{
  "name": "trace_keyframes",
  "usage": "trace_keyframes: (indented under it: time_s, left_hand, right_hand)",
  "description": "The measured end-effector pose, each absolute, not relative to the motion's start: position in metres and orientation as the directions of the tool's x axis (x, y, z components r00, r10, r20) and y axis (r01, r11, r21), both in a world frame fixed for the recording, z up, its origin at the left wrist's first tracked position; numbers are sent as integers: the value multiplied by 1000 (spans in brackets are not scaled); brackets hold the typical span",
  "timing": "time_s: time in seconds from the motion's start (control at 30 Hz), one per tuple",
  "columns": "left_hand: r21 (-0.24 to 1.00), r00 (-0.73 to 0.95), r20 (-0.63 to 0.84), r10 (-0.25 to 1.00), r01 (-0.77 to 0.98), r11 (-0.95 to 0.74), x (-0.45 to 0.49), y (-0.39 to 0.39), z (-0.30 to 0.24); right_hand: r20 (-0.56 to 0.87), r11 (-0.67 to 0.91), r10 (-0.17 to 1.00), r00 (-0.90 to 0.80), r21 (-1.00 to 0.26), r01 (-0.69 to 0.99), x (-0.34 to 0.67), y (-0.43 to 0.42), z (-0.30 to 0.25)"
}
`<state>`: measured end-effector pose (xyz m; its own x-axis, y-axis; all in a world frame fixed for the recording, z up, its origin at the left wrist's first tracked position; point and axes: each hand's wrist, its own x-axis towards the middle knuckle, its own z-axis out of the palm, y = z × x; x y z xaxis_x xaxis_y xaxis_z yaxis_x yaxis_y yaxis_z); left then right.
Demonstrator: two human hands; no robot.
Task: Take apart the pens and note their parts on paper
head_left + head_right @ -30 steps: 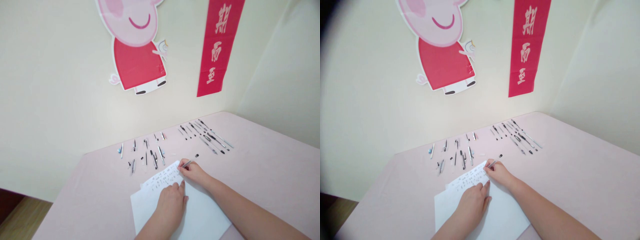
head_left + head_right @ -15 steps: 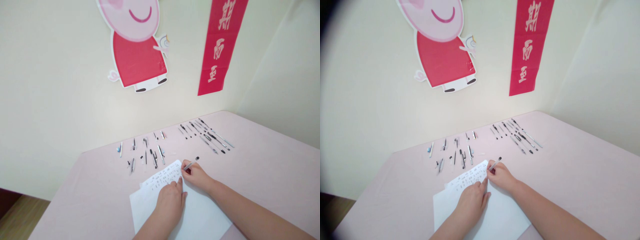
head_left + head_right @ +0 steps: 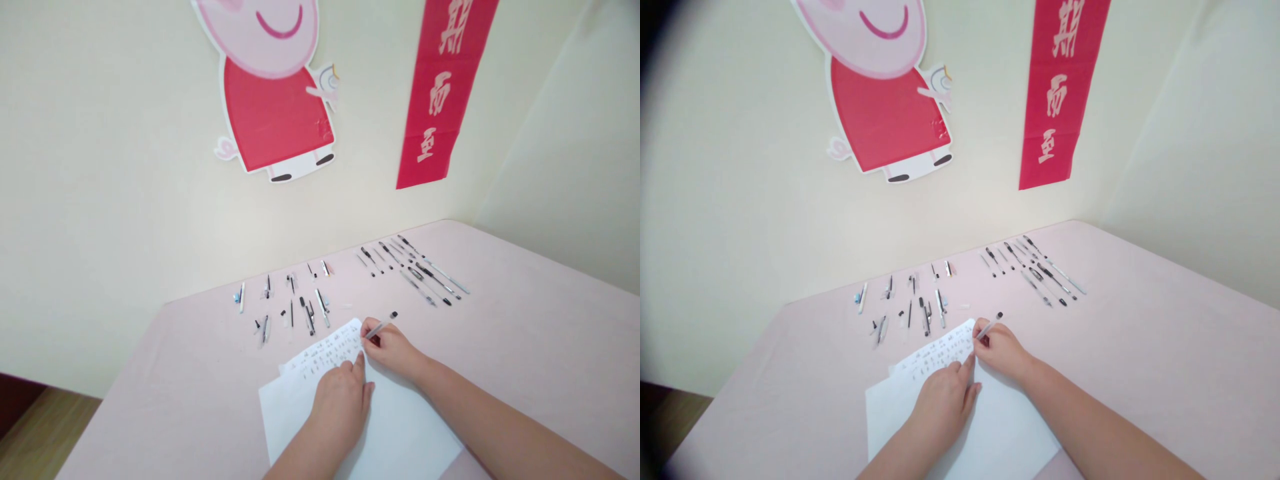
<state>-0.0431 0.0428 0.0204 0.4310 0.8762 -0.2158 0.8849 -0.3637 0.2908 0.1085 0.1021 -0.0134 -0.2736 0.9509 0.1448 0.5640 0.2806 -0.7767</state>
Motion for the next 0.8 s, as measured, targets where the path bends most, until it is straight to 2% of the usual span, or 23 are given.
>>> trace_keyframes:
  time_s: [0.8]
  left_hand:
    - [286,430,-228,874,887,-362,-44,44,21]
  right_hand:
    - [158,331,932,-325,-736,591,108,102,-14]
